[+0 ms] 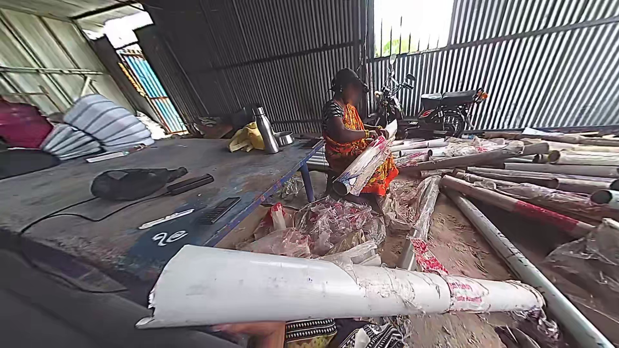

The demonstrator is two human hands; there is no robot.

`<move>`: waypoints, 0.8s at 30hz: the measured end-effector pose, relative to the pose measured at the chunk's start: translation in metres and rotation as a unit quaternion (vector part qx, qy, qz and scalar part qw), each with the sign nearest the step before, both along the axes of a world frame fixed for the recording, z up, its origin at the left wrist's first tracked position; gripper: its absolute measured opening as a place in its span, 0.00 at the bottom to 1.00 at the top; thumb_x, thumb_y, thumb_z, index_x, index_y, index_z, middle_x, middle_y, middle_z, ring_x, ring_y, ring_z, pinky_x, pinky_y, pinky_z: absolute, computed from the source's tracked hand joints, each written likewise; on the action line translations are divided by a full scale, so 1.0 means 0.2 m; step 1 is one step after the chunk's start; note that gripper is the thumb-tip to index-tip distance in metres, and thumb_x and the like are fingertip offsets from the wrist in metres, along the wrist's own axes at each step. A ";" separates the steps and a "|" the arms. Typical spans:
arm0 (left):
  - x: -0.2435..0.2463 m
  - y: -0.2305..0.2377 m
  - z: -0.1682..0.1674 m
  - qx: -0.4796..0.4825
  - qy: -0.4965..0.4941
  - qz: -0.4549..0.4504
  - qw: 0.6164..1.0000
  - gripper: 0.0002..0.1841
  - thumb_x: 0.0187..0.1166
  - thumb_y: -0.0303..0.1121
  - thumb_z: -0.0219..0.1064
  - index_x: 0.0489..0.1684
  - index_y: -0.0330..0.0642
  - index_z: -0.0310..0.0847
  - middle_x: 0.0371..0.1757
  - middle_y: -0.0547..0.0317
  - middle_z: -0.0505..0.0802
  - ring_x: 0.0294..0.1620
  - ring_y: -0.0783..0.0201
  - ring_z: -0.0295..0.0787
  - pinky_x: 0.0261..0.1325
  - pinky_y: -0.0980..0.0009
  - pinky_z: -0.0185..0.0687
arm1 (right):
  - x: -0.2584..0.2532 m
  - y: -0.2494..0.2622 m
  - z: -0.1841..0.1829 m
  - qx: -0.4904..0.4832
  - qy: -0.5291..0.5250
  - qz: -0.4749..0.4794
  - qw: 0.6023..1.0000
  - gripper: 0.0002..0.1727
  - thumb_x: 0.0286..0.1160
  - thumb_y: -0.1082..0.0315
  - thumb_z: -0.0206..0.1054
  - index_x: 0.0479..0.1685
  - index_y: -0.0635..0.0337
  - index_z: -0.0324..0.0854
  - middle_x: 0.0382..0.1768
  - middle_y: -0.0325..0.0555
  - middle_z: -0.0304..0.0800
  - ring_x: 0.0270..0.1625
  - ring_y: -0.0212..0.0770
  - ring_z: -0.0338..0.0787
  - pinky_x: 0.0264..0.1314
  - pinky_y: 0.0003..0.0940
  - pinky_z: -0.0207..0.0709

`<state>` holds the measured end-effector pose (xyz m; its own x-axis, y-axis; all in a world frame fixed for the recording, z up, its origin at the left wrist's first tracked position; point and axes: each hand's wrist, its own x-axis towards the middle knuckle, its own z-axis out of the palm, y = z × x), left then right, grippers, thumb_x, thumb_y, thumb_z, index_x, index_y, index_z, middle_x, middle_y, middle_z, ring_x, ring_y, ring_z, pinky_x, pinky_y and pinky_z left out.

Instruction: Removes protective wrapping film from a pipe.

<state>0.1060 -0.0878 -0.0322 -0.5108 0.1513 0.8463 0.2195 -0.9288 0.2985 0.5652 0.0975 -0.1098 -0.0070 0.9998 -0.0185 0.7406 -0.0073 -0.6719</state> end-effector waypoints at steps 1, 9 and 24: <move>0.02 -0.04 -0.02 0.002 -0.022 0.067 0.997 0.35 0.78 0.72 0.50 0.73 0.59 0.79 0.67 0.68 0.91 0.73 0.69 0.83 0.75 0.63 0.78 | -0.01 0.00 -0.02 0.011 0.002 0.005 1.000 0.23 0.85 0.59 0.62 0.62 0.74 0.85 0.63 0.74 0.87 0.71 0.72 0.83 0.76 0.71 0.67; -0.15 -0.35 -0.33 -0.076 0.016 0.135 0.988 0.32 0.82 0.68 0.48 0.75 0.63 0.77 0.68 0.74 0.90 0.72 0.74 0.83 0.76 0.68 0.77 | 0.00 0.02 -0.04 -0.053 -0.030 0.043 0.997 0.23 0.87 0.59 0.60 0.63 0.73 0.84 0.61 0.74 0.87 0.68 0.72 0.84 0.72 0.74 0.66; -0.10 -0.50 -0.40 -0.177 -0.110 0.142 0.968 0.38 0.75 0.71 0.55 0.76 0.53 0.70 0.65 0.70 0.92 0.73 0.69 0.84 0.78 0.63 0.77 | -0.04 -0.04 -0.01 -0.088 -0.077 0.062 0.991 0.24 0.89 0.59 0.57 0.60 0.75 0.83 0.56 0.76 0.88 0.64 0.75 0.86 0.67 0.75 0.69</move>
